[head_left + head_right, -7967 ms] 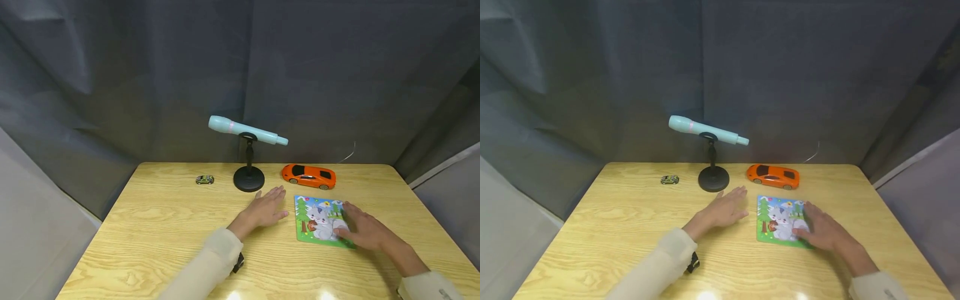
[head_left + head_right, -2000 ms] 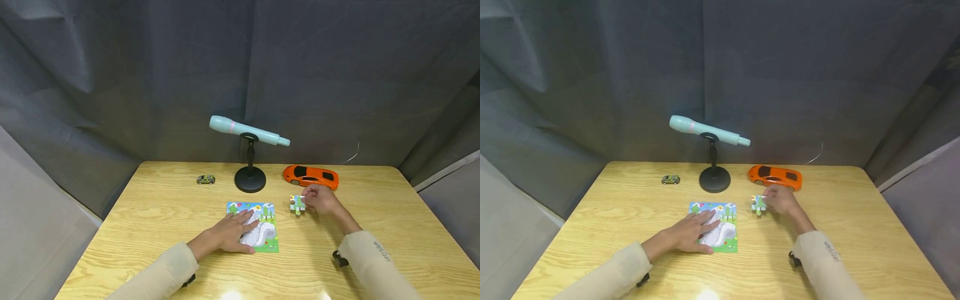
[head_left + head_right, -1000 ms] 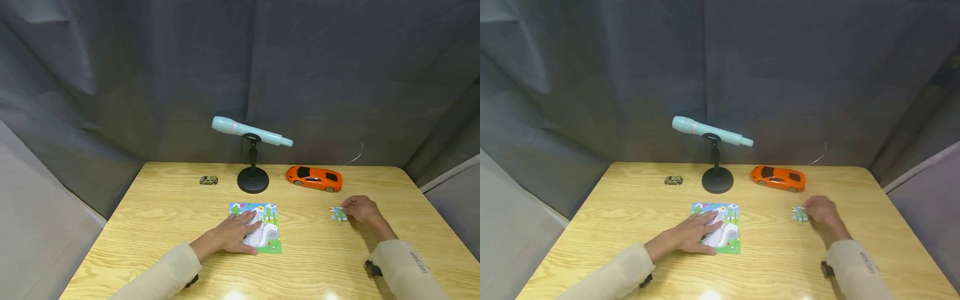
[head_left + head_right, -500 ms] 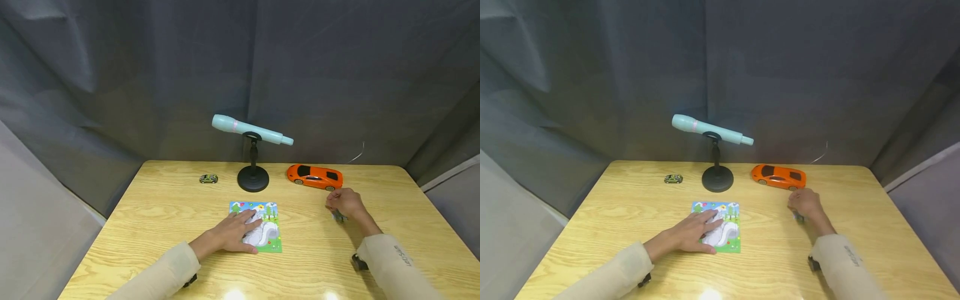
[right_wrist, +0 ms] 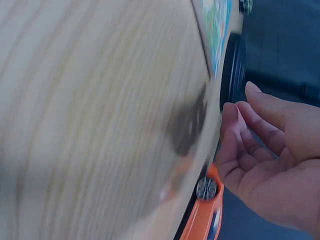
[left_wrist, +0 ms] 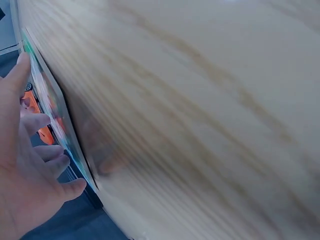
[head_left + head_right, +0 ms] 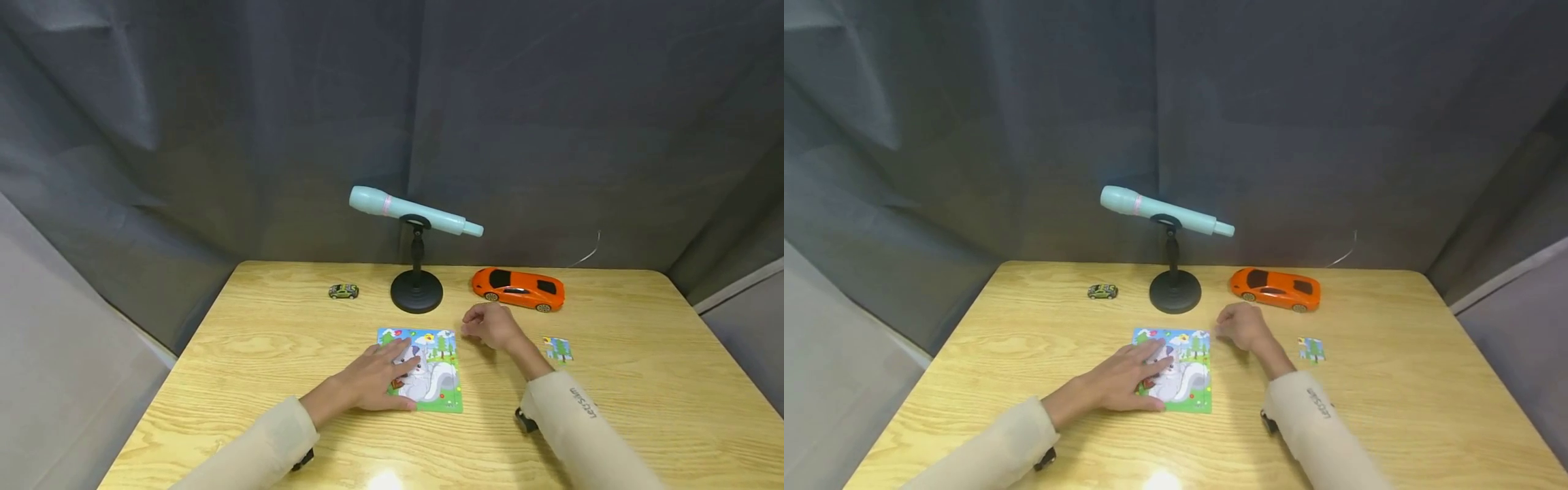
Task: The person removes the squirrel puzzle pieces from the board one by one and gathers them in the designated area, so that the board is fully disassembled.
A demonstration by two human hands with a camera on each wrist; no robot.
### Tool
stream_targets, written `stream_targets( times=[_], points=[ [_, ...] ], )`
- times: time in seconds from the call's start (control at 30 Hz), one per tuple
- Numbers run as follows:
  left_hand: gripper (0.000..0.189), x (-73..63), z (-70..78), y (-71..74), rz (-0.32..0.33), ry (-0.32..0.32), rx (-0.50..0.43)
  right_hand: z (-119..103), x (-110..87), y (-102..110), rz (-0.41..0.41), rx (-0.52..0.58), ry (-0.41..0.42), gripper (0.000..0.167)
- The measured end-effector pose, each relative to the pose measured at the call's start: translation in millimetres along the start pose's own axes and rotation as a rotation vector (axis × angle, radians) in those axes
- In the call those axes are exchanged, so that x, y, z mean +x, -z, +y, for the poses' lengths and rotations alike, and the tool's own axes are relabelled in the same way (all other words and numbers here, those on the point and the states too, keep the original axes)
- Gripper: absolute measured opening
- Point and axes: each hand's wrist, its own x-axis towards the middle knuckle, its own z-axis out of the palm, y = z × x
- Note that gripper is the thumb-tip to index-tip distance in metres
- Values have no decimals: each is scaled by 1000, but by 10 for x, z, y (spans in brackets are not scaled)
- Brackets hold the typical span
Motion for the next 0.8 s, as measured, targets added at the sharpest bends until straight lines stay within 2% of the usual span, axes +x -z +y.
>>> stream_targets(
  times=[0.17, 0.37, 0.8],
  points=[
    [80, -37, -47, -8, -7, 46, -30, -208, 67, -219, -24, 4, -7, 13],
    [79, -54, -68, 2, -39, 86, -59, -333, 105, -398, -39, -16, -8, 10],
    [79, -57, -32, 17, -54, 102, -31, -417, 62, -547, -24, 13, -26, 10]
  ],
)
